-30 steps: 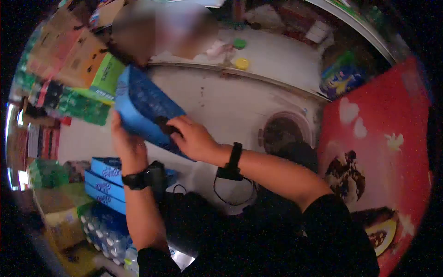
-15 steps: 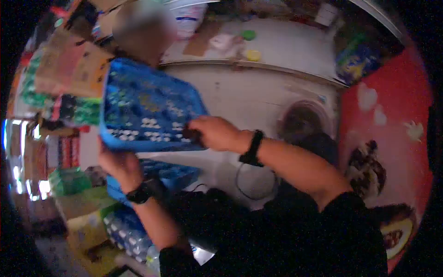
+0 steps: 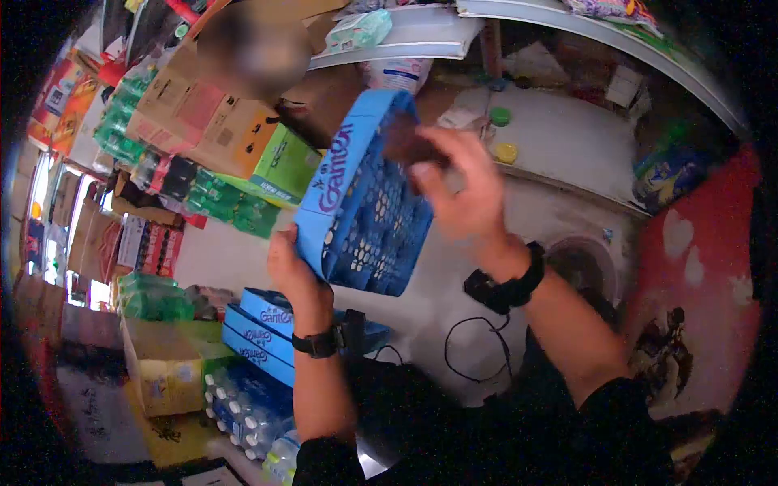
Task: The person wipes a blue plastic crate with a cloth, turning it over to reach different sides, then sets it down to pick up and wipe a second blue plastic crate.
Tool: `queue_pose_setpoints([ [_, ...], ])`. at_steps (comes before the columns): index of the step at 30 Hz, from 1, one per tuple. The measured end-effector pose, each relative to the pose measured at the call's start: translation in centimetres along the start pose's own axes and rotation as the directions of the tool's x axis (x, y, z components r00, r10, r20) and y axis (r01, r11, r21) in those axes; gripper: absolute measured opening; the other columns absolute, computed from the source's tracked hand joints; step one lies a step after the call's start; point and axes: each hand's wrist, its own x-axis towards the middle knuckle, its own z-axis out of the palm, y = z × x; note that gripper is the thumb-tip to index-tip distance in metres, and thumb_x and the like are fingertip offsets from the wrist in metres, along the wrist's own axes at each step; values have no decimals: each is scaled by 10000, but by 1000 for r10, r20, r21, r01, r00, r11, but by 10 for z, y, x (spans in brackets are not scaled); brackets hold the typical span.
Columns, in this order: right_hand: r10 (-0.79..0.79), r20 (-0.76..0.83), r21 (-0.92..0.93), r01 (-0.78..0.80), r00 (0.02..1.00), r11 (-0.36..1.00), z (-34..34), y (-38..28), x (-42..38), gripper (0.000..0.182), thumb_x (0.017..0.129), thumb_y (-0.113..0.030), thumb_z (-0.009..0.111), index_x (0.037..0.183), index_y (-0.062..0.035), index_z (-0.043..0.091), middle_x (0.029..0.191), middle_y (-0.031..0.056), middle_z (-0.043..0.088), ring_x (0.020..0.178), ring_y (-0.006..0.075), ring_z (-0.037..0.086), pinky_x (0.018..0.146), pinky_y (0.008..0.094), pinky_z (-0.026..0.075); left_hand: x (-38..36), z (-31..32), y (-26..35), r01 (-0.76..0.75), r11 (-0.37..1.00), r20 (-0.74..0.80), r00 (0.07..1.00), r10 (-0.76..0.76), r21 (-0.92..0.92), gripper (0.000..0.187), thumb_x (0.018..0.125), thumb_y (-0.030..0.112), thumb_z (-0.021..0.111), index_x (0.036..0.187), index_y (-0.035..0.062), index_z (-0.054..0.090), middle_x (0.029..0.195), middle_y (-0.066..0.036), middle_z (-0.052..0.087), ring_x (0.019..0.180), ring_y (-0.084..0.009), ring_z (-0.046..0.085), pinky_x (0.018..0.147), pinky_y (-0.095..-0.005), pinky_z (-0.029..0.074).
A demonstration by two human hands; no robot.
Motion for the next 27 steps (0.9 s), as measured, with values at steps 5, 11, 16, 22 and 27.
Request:
queue_pose_setpoints([
  [5,-280,334,-57,316,900,947,21,-27,-34,319,877,-156,709,1185,-82,677,1257,156,601,1213,368,573,1109,539,413,-48,37,-4,-159,983,149,978,144,93,267,1049,172,540,811,61,586,848,13,617,758,-54,528,715,-228,450],
  [11,-288,263,-288,360,921,887,-3,25,-11,268,884,-183,667,1126,-70,678,1171,154,676,1161,344,622,1126,568,393,-49,37,6,-138,981,186,976,111,138,279,964,132,589,707,96,487,730,56,501,681,-41,403,632,-227,322],
  [16,-45,49,-258,56,998,965,-56,67,22,293,928,-177,648,1166,-9,667,1113,151,705,1050,315,670,1021,426,485,-39,30,11,-224,956,261,950,172,188,259,949,194,613,747,96,485,763,38,505,706,-66,424,661,-249,343],
  [22,469,96,297,-475,878,828,-81,99,38,393,983,-267,644,1261,10,638,1108,90,724,1028,156,633,931,303,492,-13,-14,-3,-71,995,246,968,53,64,281,977,349,555,1006,80,629,1010,-38,631,946,-232,612,907,-382,486],
  [27,549,235,311,-597,802,739,-100,125,28,371,999,-238,592,1299,-30,652,1181,61,710,1081,159,628,970,288,472,-17,-9,31,85,987,192,980,-59,-134,257,952,322,533,991,76,597,999,-79,663,927,-235,664,830,-380,545],
])
